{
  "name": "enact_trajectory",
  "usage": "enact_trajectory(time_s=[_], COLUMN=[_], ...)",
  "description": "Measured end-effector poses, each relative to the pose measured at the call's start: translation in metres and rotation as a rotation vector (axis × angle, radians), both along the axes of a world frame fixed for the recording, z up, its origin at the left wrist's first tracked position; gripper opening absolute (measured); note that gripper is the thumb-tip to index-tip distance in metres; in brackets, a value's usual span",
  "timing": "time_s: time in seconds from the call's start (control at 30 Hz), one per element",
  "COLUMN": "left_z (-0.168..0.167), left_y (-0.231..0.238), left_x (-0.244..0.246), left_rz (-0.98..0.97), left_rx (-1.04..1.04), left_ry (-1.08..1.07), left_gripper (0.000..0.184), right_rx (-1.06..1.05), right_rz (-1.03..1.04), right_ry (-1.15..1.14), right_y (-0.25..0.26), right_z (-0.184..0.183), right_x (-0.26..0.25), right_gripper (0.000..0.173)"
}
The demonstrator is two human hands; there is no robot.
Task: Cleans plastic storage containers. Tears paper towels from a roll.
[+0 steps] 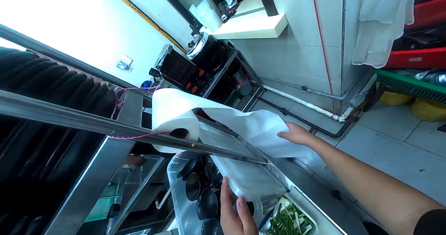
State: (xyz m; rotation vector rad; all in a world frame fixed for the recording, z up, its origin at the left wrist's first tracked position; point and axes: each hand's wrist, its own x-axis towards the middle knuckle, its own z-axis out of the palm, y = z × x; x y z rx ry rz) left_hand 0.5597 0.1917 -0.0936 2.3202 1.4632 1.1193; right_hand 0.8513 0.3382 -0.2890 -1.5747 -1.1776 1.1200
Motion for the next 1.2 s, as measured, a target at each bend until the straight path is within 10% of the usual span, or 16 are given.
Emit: enact_trajectory(time_s=[0.4,0.7,0.9,1.2], left_z=[0.067,0.121,0.124,0.128], left_y=[0.049,0.13,0.141,0.137], left_x=[-0.015,-0.011,-0.011,-0.018], left_rz=[0.145,0.219,0.069,0.114], left_rx=[0.222,0.217,0.075,0.336], left_ry=[-0.259,-0.18,-0.358,-0.215], left_gripper=[0.055,0.073,0.084,0.054], right_rx=[0.392,0.602,0.57,0.674], right_rz=[0.087,-0.106,-0.029,-0.307], right_ry=[-0.137,-0.257,-0.281,-0.251], right_y=[0.02,0.014,0.019,0.03], right_z=[0.126,0.129,0.165,0.173], right_x=[-0.049,-0.074,-0.087,-0.1], right_gripper=[0.039,0.024,0.057,0.025])
